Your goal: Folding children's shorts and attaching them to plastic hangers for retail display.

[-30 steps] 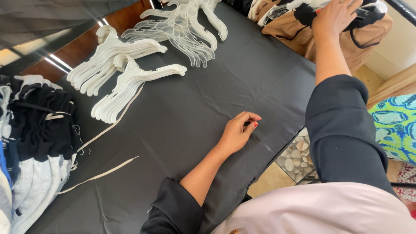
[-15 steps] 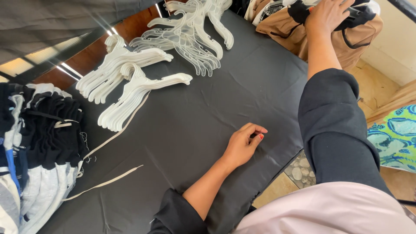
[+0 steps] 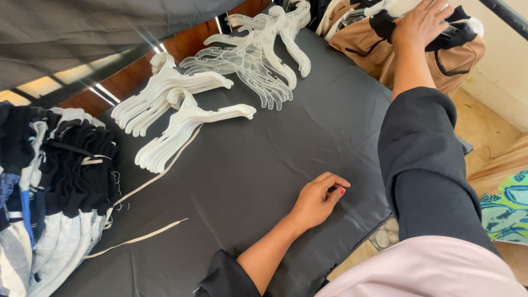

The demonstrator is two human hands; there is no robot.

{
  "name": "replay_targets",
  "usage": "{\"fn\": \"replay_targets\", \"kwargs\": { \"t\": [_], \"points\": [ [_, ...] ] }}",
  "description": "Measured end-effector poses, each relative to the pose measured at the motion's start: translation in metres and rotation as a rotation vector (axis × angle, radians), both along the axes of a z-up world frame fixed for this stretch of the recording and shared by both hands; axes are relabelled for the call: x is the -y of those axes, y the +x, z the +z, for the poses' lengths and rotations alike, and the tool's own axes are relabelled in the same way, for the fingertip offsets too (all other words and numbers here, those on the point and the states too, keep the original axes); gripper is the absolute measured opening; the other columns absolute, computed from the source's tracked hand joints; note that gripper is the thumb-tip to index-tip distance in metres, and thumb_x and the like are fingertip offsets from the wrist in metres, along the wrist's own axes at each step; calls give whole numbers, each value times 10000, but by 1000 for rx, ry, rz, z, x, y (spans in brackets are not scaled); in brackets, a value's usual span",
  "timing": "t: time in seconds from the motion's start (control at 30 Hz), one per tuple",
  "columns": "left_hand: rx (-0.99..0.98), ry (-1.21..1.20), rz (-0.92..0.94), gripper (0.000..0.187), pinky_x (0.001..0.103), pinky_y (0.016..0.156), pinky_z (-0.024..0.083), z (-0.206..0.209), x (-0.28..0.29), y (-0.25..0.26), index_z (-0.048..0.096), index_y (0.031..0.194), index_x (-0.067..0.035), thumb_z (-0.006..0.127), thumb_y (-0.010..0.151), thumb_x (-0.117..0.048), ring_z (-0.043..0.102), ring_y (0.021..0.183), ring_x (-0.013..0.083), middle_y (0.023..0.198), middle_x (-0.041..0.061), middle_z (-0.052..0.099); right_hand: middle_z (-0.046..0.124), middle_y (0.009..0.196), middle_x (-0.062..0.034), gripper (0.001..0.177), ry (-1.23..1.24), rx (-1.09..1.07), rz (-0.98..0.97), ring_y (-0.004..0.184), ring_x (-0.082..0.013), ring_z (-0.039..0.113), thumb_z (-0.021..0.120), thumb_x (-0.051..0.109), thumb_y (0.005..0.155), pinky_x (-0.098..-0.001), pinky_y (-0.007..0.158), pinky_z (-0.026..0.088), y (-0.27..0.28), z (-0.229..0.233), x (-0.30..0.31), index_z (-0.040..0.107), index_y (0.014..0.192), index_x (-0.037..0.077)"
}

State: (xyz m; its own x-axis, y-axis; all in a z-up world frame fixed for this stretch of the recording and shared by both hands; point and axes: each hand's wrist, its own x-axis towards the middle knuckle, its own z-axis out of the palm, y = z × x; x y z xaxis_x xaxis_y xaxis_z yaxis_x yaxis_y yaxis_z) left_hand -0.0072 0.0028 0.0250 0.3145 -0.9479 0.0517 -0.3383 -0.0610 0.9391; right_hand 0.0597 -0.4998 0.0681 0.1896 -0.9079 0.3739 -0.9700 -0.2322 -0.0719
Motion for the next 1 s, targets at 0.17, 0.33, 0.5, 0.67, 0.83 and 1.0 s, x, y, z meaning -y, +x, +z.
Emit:
{"fn": "replay_targets", "kwargs": {
  "t": [0.17, 0.33, 0.5, 0.67, 0.83, 1.0],
  "points": [
    [10, -11, -11, 183, 299, 771, 493, -3, 2, 3, 690, 1161, -143, 552, 1041, -124, 641, 809, 140, 1132, -7, 672, 334, 1521, -290, 770, -51, 2, 40, 1350, -491, 237, 812, 327, 1042, -590, 1030, 424, -11, -11, 5, 365, 1543, -51],
    [-2, 7, -20, 192, 303, 769, 495, 1, 0, 2, 687, 1169, -147, 536, 1052, -133, 660, 844, 138, 1134, -6, 668, 274, 1550, -278, 838, -115, 7, 68, 1367, -495, 274, 850, 285, 1098, -566, 1035, 461, -33, -24, 2, 233, 1580, -15],
    [-32, 29, -6, 196, 287, 777, 471, 3, -2, 2, 694, 1159, -146, 536, 1044, -127, 614, 805, 128, 1124, -22, 662, 105, 1666, -191, 1029, -72, 169, 155, 1464, -443, 215, 856, 431, 1257, -538, 1151, 435, -50, -27, -19, -11, 1620, 13],
    [-38, -119, -28, 215, 288, 830, 499, -11, -4, 2, 687, 1143, -125, 513, 1032, -63, 642, 903, 141, 1093, 11, 696, 47, 1744, -144, 1166, -241, 496, 265, 1607, -411, 229, 975, 233, 1163, -488, 1317, 330, -60, -46, -69, -63, 1672, 78],
    [124, -351, -95, 266, 300, 878, 512, -17, -14, 1, 682, 1137, -112, 509, 1013, 47, 681, 960, 176, 1085, 39, 711, 141, 1731, -183, 1057, -184, 704, 370, 1602, -412, 200, 872, 66, 1104, -566, 1280, 265, -52, -57, -147, -11, 1676, 163],
    [278, -438, -71, 250, 439, 823, 576, 13, -45, 5, 695, 1074, -112, 589, 963, 85, 687, 918, 329, 910, 120, 683, 219, 1665, -203, 1103, -82, 859, 737, 1540, -428, 234, 933, -54, 933, -527, 1296, 154, -38, -49, -228, 133, 1679, 86]
  ]
}}
